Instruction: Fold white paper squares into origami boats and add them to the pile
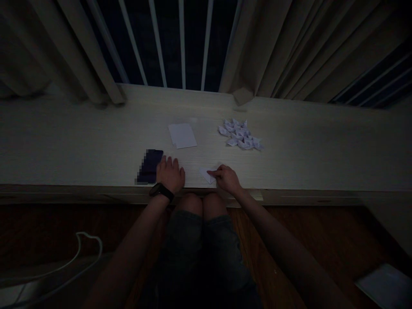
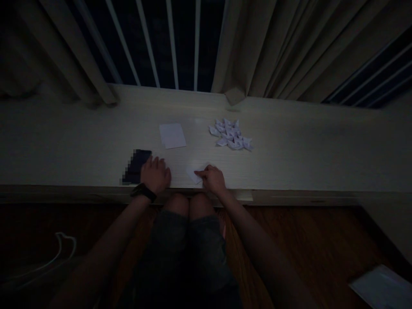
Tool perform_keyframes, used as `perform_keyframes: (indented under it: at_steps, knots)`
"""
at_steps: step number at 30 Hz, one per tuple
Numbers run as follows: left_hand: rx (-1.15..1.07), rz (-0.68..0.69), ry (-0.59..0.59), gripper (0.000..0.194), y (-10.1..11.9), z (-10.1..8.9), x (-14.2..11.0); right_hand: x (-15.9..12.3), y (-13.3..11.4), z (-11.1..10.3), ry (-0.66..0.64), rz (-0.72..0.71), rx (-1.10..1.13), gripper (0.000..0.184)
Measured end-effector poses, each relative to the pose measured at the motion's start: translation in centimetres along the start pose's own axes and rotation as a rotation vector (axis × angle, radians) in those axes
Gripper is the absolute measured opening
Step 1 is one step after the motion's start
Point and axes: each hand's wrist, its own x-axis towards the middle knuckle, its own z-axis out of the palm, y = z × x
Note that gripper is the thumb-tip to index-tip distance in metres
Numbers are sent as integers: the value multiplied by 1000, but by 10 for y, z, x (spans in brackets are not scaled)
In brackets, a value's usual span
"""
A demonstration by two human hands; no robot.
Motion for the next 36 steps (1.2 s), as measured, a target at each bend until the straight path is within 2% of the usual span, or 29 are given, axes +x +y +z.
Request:
perform_keyframes:
  at_steps: [3, 7, 10, 13, 16, 21, 25, 36]
  knots:
    - [156, -162, 20, 50, -19, -5, 7, 0, 0, 1, 18, 0, 7, 35]
    - [194, -178, 1, 48, -23, -13, 12, 0, 1, 2, 7, 5, 24, 35]
    - [124, -64, 32, 39, -6, -16, 13, 1, 1, 2, 3, 19, 30, 36]
    - [-63, 208, -115, 31, 20, -7, 9, 1, 1, 3, 5, 28, 32, 36]
    - [-205, 405, -223, 28, 41, 11, 1, 2, 1, 3, 10, 36, 35, 32]
    - [-254, 433, -196, 27, 52, 31, -11, 1, 0, 5, 89, 100, 111, 33]
    - [-230, 447, -198, 28, 55, 30, -13, 0, 0, 7, 162, 170, 177, 29]
    - [-228, 478, -224, 32, 61, 29, -12, 3, 1, 11, 191, 172, 228, 15]
